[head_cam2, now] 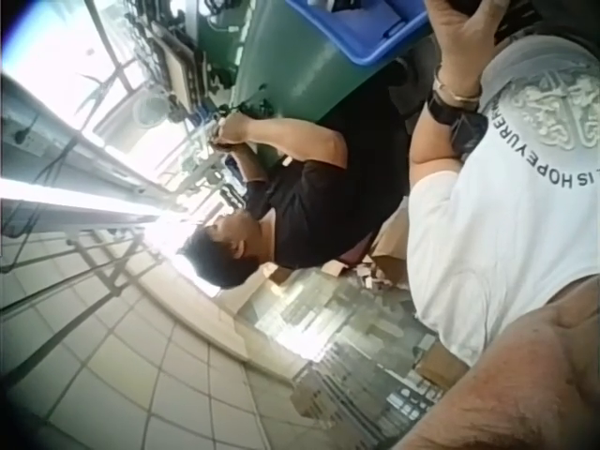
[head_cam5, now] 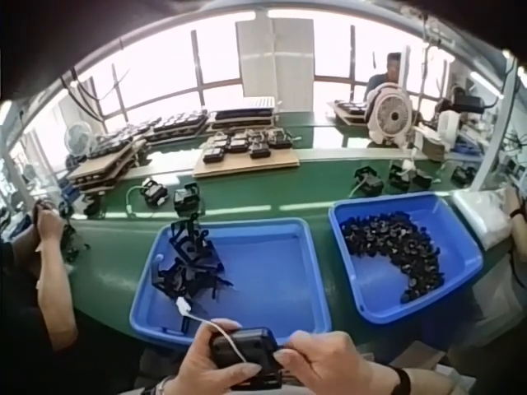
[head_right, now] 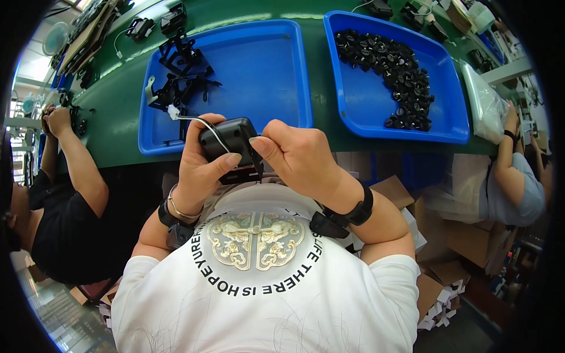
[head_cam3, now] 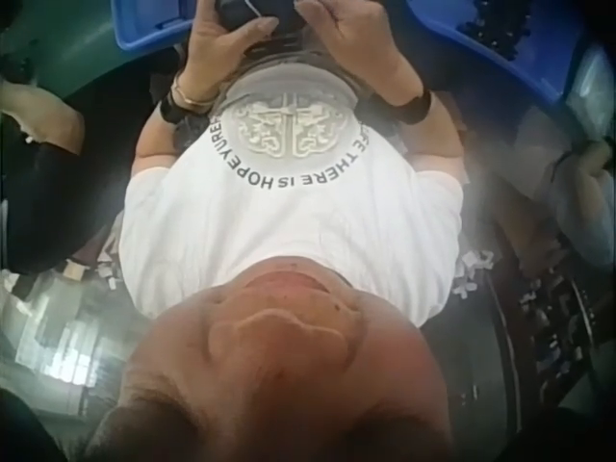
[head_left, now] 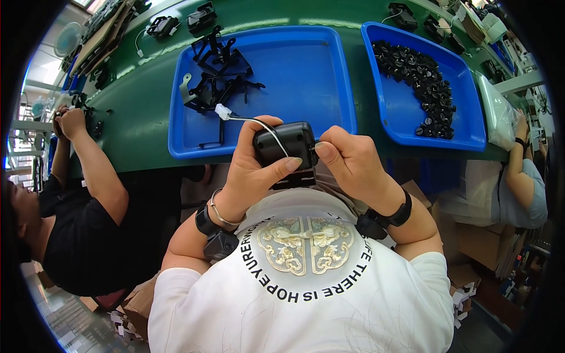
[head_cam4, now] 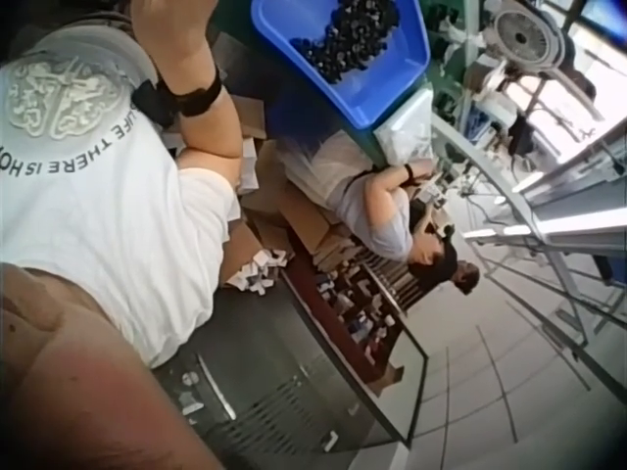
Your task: Manually assembling small electronic or mechanical components by connecting wires to plastic housings at a factory workstation.
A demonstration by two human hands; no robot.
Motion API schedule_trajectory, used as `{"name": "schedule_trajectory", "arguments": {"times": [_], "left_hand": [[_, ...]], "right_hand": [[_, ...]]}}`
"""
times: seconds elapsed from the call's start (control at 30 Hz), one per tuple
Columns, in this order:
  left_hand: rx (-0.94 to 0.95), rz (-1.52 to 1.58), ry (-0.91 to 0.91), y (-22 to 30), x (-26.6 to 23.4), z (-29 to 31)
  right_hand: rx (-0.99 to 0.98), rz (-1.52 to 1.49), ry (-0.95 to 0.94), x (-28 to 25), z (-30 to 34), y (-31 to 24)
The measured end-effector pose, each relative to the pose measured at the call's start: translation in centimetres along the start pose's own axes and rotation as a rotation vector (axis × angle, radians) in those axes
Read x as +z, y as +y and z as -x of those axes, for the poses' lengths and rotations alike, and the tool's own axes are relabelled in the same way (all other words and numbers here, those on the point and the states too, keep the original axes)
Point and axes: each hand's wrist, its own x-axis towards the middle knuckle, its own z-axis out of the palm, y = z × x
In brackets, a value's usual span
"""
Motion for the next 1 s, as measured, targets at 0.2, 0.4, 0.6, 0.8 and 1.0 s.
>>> {"name": "schedule_trajectory", "arguments": {"times": [0.2, 0.4, 0.6, 0.8, 1.0], "left_hand": [[0.004, -0.034, -0.018, 0.0, -0.6, -0.4], [-0.022, -0.010, 0.025, 0.2, -0.3, -0.3], [-0.007, -0.001, 0.000, -0.1, -0.1, -0.5], [-0.004, -0.007, 0.005, 0.3, -0.2, -0.6], [0.002, -0.043, 0.015, 0.0, -0.2, -0.4]], "right_hand": [[-0.158, -0.104, 0.063, 0.5, -0.4, 0.7], [-0.024, 0.056, -0.062, -0.1, -1.0, 0.0], [-0.103, -0.060, 0.080, 0.3, -1.1, 0.2], [-0.136, 0.143, 0.009, 0.1, -1.7, 0.4], [-0.091, 0.022, 0.058, 0.5, -1.2, 0.0]]}}
